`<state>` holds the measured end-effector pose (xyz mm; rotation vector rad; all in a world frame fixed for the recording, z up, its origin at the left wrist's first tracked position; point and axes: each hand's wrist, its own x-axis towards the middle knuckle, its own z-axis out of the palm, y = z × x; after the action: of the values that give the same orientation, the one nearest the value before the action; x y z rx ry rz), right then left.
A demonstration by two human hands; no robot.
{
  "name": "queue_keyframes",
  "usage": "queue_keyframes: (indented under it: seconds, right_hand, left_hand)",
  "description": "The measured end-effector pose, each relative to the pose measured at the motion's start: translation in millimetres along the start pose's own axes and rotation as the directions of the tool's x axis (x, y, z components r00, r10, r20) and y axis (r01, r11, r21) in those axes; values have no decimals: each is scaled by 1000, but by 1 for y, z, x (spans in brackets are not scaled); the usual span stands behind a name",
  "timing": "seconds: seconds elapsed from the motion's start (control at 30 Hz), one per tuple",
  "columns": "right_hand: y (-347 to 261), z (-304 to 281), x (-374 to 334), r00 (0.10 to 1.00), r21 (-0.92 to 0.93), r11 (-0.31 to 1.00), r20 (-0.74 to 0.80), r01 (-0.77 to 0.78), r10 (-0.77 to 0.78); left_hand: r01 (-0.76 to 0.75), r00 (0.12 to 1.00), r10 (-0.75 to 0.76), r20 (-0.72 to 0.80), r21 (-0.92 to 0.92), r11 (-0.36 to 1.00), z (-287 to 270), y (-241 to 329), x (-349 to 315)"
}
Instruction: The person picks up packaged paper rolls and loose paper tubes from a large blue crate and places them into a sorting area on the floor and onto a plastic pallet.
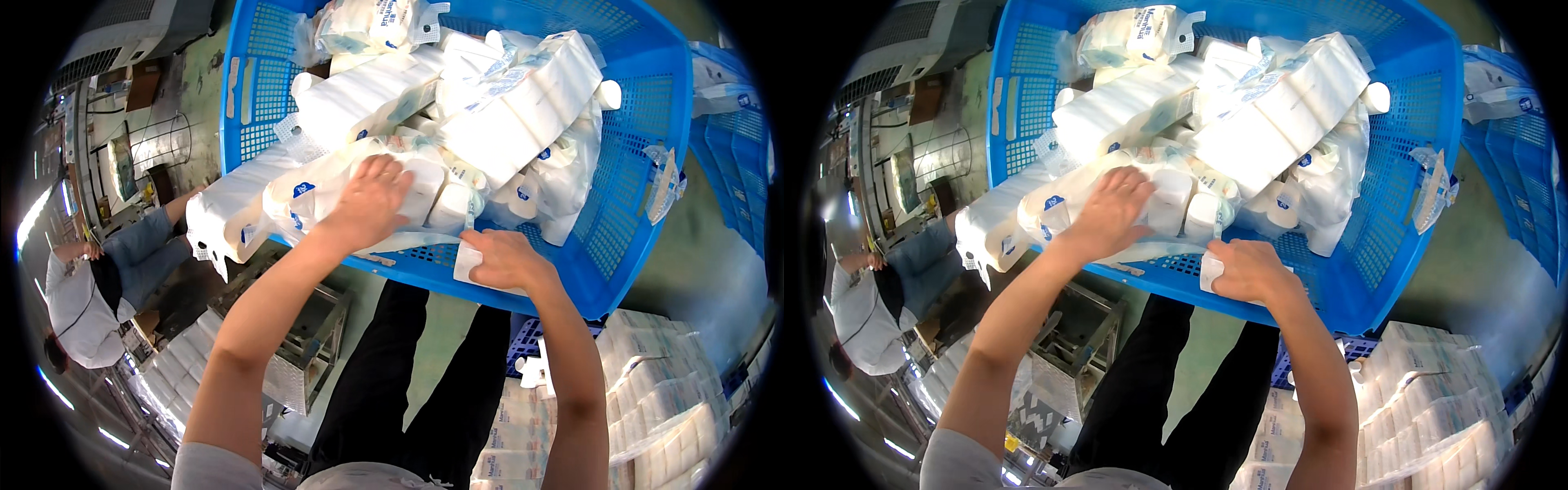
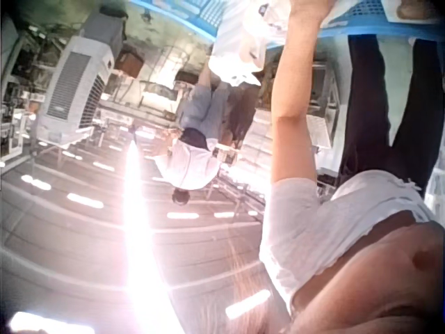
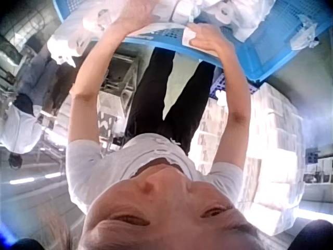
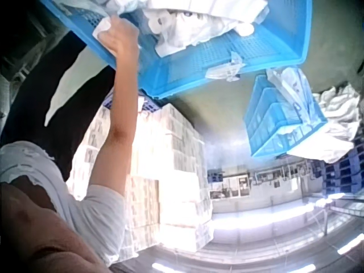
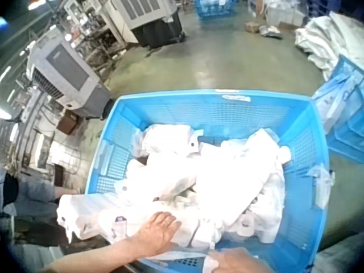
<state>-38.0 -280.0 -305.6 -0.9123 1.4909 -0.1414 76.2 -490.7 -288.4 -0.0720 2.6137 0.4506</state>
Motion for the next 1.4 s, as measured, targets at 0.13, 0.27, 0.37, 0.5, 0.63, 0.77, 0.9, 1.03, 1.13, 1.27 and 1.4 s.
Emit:
queue_keyframes:
  seconds: [0.13, 0.27, 0.37, 0.5, 0.63, 0.77, 0.9, 1.03, 1.13, 1.27, 1.4]
  right_hand:
    - [-4, 2, 5, 1000, 14, 1000, -17, 14, -14]
    - [3, 6, 4, 999, 46, 999, -34, 29, -28]
    - [6, 6, 0, 999, 57, 998, -35, 23, -21]
    - [9, 11, 2, 997, 83, 996, -63, 43, -38]
    - [9, 15, -1, 989, 114, 992, -143, 57, -41]
    - [5, 13, 2, 990, 126, 991, -140, 38, -20]
    - [9, 13, 2, 997, 150, 989, -68, -18, 29]
    - [19, 23, 3, 990, 174, 982, -133, 73, -50]
    - [5, 22, 13, 986, 218, 973, -163, 79, -43]
    - [13, 21, -1, 984, 205, 979, -174, -5, 41]
    - [3, 25, -11, 951, 186, 983, -305, 3, 55]
  left_hand:
    - [-45, 999, 48, -27, 98, 994, 50, 29, 40]
    - [-7, 993, 30, -113, 193, 981, 75, 63, 29]
    - [97, 990, -91, -106, 50, 994, 58, 48, 36]
    - [137, 988, -135, -72, 35, 990, 59, 57, 31]
    - [218, 976, -217, 28, -11, 976, 58, 63, 34]
    - [262, 962, -264, -65, -42, 964, 69, 60, 48]
    - [310, 951, -308, 37, -147, 939, 60, 75, 55]
    - [248, 964, -257, -66, -125, 961, 72, 78, 42]
    - [216, 963, -238, -125, -166, 962, 60, 60, 29]
    - [188, 959, -243, -149, -307, 933, 80, 47, 34]
    - [172, 975, -189, -114, -146, 974, 79, 65, 45]
